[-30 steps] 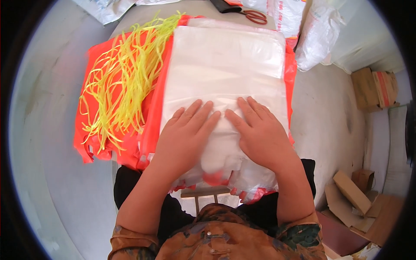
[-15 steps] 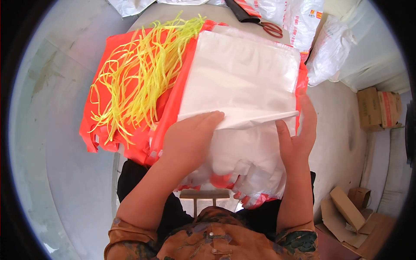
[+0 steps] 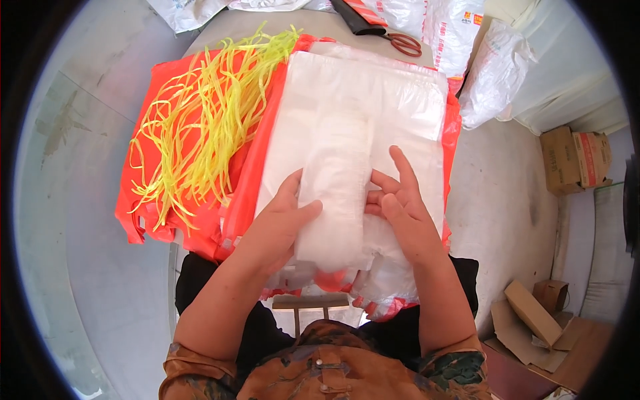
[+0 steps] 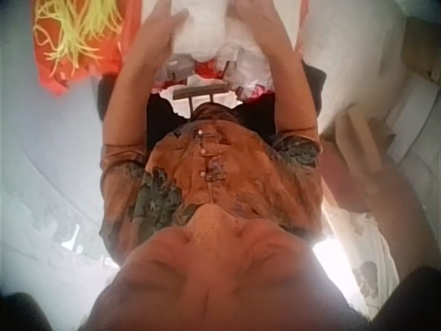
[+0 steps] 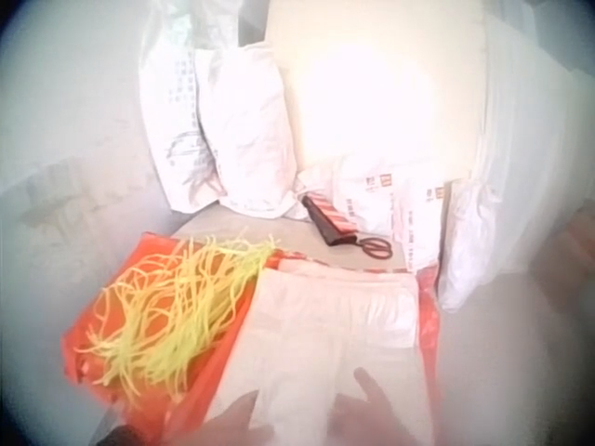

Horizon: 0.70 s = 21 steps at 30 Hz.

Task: The person folds white plastic bags into rectangular shapes and secures them with yellow twist ties. They repeat this process for multiple bags, placing each finished bundle into a white sack on the floor.

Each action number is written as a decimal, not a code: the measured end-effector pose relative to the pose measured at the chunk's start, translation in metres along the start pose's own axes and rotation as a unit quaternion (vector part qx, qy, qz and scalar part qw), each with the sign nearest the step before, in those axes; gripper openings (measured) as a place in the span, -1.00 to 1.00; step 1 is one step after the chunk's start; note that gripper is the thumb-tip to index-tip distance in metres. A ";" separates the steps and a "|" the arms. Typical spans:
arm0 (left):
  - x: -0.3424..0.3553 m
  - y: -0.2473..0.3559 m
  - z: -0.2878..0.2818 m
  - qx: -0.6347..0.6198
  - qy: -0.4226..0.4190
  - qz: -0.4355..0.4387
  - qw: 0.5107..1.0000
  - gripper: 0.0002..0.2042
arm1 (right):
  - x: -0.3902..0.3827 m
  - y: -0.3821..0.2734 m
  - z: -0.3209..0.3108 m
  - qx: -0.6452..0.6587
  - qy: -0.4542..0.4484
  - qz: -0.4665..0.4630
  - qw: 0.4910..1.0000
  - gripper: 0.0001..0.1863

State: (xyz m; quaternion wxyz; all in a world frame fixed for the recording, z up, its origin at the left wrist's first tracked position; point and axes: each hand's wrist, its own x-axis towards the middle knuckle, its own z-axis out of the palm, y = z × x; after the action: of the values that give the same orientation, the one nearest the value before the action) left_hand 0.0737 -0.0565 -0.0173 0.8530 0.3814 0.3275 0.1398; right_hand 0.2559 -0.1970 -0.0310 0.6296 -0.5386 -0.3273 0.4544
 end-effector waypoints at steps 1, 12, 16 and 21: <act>0.001 0.000 0.001 0.007 -0.002 -0.001 1.000 -0.19 | 0.000 -0.001 -0.001 -0.010 0.002 0.007 1.000 -0.14; 0.001 -0.001 0.001 -0.014 -0.068 -0.016 0.997 -0.10 | -0.001 -0.005 -0.002 -0.052 0.011 0.051 0.997 -0.39; 0.000 -0.001 0.002 -0.057 -0.076 -0.021 0.995 -0.14 | 0.000 -0.008 0.001 -0.053 0.030 0.051 0.997 -0.39; 0.000 -0.002 0.005 -0.098 -0.061 -0.009 0.993 -0.21 | -0.006 -0.005 0.002 -0.140 0.072 0.014 0.987 -0.42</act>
State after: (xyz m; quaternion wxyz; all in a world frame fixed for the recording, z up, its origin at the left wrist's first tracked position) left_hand 0.0766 -0.0602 -0.0162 0.9058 0.3010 0.2630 0.1403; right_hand 0.2526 -0.2020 -0.0254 0.5630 -0.6575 -0.3341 0.3729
